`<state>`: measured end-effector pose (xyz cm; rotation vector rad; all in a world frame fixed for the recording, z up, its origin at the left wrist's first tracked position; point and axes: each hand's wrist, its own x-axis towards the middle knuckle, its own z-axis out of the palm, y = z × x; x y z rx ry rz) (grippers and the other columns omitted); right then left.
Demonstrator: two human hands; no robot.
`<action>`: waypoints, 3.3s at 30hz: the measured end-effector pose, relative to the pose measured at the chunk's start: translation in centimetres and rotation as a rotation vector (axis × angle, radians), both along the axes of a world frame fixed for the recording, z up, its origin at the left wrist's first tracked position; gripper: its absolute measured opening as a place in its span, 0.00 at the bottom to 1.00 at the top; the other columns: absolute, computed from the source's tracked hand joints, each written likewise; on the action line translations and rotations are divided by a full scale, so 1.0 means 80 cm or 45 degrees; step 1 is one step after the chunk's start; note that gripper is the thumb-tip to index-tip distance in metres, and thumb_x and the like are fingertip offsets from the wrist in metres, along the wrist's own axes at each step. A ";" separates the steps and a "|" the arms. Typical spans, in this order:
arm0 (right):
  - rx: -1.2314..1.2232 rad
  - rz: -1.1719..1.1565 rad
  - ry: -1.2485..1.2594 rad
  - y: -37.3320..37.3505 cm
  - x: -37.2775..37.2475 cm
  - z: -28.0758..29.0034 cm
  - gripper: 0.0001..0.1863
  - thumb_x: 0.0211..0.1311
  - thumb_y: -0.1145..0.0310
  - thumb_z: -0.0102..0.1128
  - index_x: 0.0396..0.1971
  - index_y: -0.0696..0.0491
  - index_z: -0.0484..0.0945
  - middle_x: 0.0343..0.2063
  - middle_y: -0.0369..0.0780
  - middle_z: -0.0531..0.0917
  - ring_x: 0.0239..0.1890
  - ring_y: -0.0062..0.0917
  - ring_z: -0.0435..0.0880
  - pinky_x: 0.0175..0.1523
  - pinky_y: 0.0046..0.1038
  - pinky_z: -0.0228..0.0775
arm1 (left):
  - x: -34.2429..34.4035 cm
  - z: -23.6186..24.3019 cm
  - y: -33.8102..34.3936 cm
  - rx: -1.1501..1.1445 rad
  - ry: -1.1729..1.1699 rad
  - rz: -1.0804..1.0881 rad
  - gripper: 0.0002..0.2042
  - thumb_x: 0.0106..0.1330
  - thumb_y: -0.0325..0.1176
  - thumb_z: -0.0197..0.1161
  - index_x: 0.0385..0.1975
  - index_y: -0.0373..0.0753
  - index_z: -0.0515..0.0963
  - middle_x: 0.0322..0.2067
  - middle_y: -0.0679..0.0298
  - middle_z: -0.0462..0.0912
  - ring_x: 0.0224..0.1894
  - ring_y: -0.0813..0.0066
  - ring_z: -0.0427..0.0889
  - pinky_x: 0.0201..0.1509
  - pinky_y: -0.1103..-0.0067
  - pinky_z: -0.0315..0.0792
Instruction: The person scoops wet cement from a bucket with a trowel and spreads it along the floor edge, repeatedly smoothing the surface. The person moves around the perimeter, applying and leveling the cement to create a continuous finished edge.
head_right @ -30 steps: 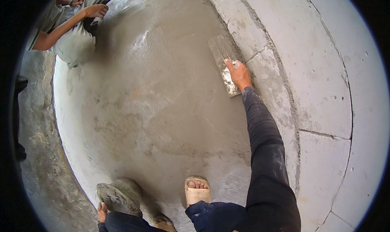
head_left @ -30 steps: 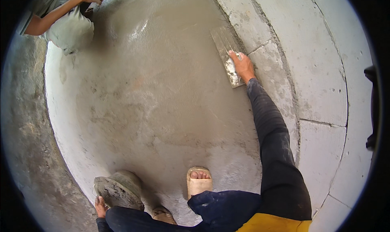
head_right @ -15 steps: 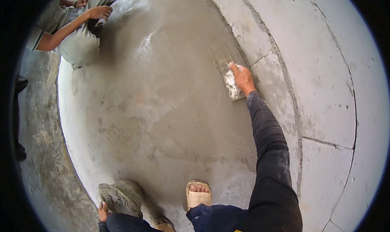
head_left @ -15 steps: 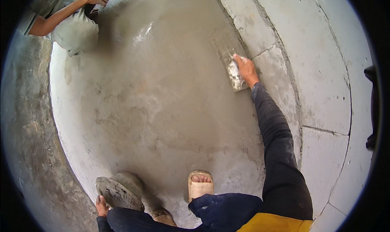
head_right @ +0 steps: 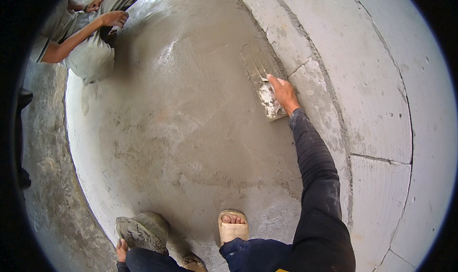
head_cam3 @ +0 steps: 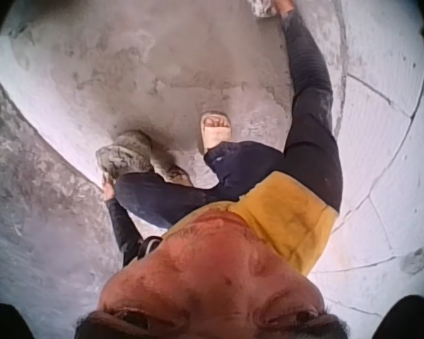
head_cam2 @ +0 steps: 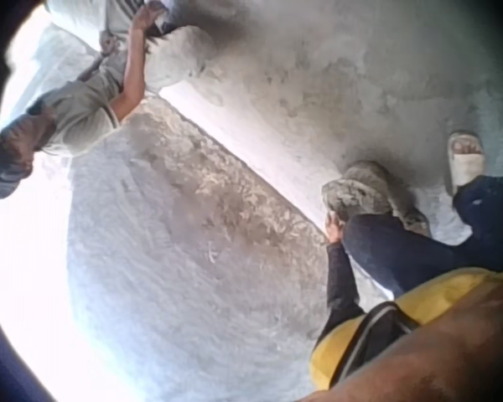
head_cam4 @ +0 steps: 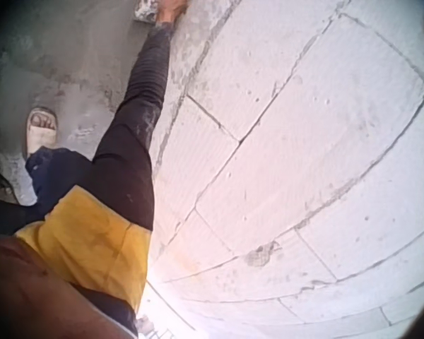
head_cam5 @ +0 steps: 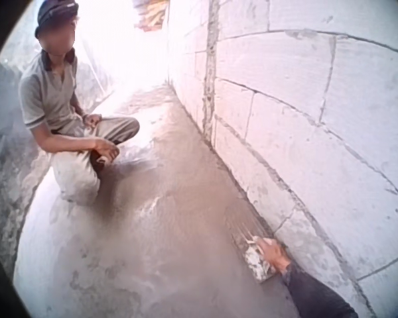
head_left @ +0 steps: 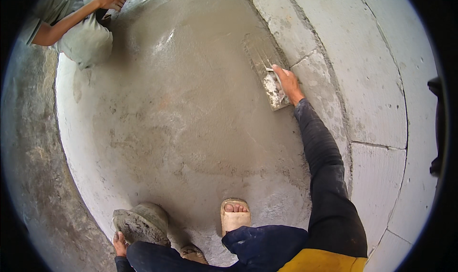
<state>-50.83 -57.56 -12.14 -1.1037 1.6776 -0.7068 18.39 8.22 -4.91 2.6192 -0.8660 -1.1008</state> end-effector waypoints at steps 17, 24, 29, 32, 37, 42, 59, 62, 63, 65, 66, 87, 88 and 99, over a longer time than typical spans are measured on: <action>-0.247 0.308 1.264 -0.027 0.023 0.010 0.23 0.76 0.53 0.49 0.52 0.59 0.70 0.39 0.60 0.86 0.44 0.58 0.86 0.51 0.54 0.74 | 0.005 -0.011 0.011 -0.113 0.263 0.393 0.21 0.81 0.46 0.53 0.58 0.33 0.74 0.46 0.63 0.82 0.45 0.71 0.78 0.51 0.73 0.74; -0.479 0.015 1.049 0.000 0.022 0.051 0.28 0.73 0.46 0.51 0.51 0.60 0.73 0.36 0.58 0.86 0.43 0.56 0.87 0.51 0.53 0.74 | 0.007 -0.015 0.020 -0.021 0.184 0.328 0.21 0.81 0.46 0.51 0.59 0.33 0.73 0.48 0.60 0.82 0.49 0.70 0.80 0.53 0.74 0.74; -0.191 0.103 0.458 -0.008 0.031 0.042 0.41 0.63 0.41 0.63 0.55 0.69 0.74 0.31 0.50 0.86 0.25 0.33 0.87 0.31 0.36 0.77 | -0.006 -0.016 0.018 -0.251 0.187 0.302 0.21 0.81 0.46 0.51 0.59 0.33 0.72 0.48 0.61 0.82 0.49 0.71 0.80 0.53 0.74 0.75; -0.216 0.028 0.315 -0.035 0.037 0.013 0.48 0.61 0.44 0.64 0.64 0.75 0.66 0.34 0.51 0.85 0.22 0.27 0.84 0.25 0.30 0.75 | -0.007 -0.007 0.006 -0.189 0.295 0.408 0.19 0.81 0.45 0.52 0.60 0.36 0.73 0.48 0.62 0.83 0.49 0.70 0.81 0.52 0.72 0.77; -0.100 0.027 0.426 -0.048 0.052 -0.028 0.47 0.65 0.44 0.57 0.66 0.74 0.64 0.45 0.59 0.84 0.30 0.36 0.88 0.28 0.28 0.80 | -0.009 0.005 -0.007 -0.005 0.293 0.616 0.21 0.80 0.47 0.53 0.61 0.37 0.72 0.49 0.62 0.83 0.50 0.71 0.81 0.49 0.71 0.78; -0.265 0.583 0.751 0.047 0.103 -0.026 0.43 0.68 0.37 0.56 0.57 0.69 0.74 0.40 0.58 0.86 0.42 0.45 0.88 0.52 0.44 0.79 | 0.001 0.000 0.003 -0.011 0.226 0.236 0.25 0.79 0.49 0.54 0.64 0.35 0.70 0.52 0.61 0.82 0.53 0.69 0.80 0.54 0.71 0.76; 0.107 0.271 0.566 0.193 -0.013 -0.029 0.32 0.66 0.35 0.57 0.31 0.55 0.80 0.22 0.42 0.82 0.23 0.29 0.80 0.29 0.37 0.70 | 0.028 -0.011 0.011 0.013 0.328 0.387 0.15 0.80 0.45 0.55 0.46 0.37 0.77 0.30 0.72 0.74 0.33 0.82 0.70 0.38 0.82 0.66; -0.062 0.207 0.591 0.224 -0.010 -0.012 0.30 0.68 0.35 0.55 0.30 0.51 0.80 0.20 0.35 0.78 0.22 0.24 0.77 0.28 0.35 0.69 | 0.017 -0.004 0.001 -0.080 0.224 0.284 0.14 0.81 0.44 0.55 0.42 0.38 0.76 0.27 0.74 0.69 0.30 0.83 0.67 0.33 0.81 0.64; -0.047 0.161 0.474 0.231 -0.015 -0.009 0.30 0.69 0.35 0.55 0.31 0.52 0.80 0.20 0.35 0.79 0.22 0.25 0.78 0.29 0.36 0.69 | 0.016 -0.005 0.000 -0.059 0.218 0.337 0.14 0.81 0.44 0.55 0.43 0.37 0.76 0.27 0.73 0.70 0.31 0.82 0.68 0.34 0.81 0.65; -0.150 -0.035 0.721 0.236 -0.029 -0.009 0.34 0.66 0.35 0.57 0.35 0.58 0.81 0.27 0.43 0.85 0.27 0.37 0.83 0.36 0.40 0.75 | 0.019 -0.008 0.003 -0.079 0.151 0.210 0.15 0.81 0.43 0.55 0.45 0.36 0.76 0.29 0.73 0.72 0.32 0.81 0.70 0.34 0.80 0.66; -0.166 -0.066 0.827 0.235 -0.036 -0.012 0.35 0.66 0.35 0.57 0.35 0.60 0.80 0.29 0.46 0.86 0.29 0.41 0.84 0.39 0.41 0.76 | 0.022 -0.012 0.004 -0.118 0.299 0.359 0.15 0.81 0.43 0.55 0.46 0.35 0.76 0.29 0.72 0.73 0.32 0.81 0.71 0.35 0.80 0.67; -0.006 -0.174 0.559 0.178 -0.036 -0.020 0.56 0.59 0.29 0.57 0.63 0.74 0.69 0.61 0.67 0.74 0.67 0.53 0.74 0.71 0.41 0.64 | 0.033 -0.025 0.019 -0.174 0.404 0.434 0.15 0.80 0.45 0.56 0.41 0.38 0.76 0.27 0.73 0.73 0.28 0.82 0.67 0.31 0.78 0.64; -0.042 -0.202 0.637 0.174 -0.030 -0.021 0.56 0.60 0.31 0.59 0.64 0.75 0.67 0.63 0.66 0.73 0.67 0.51 0.74 0.71 0.40 0.64 | 0.034 -0.025 0.018 -0.204 0.407 0.485 0.15 0.80 0.44 0.56 0.40 0.38 0.76 0.27 0.74 0.72 0.28 0.82 0.67 0.31 0.78 0.64; -0.054 0.061 0.619 0.192 0.003 -0.023 0.35 0.65 0.33 0.58 0.32 0.57 0.83 0.22 0.39 0.80 0.24 0.25 0.79 0.31 0.36 0.71 | 0.024 -0.019 0.013 -0.170 0.420 0.547 0.14 0.79 0.44 0.58 0.45 0.39 0.79 0.28 0.76 0.73 0.28 0.88 0.66 0.31 0.83 0.61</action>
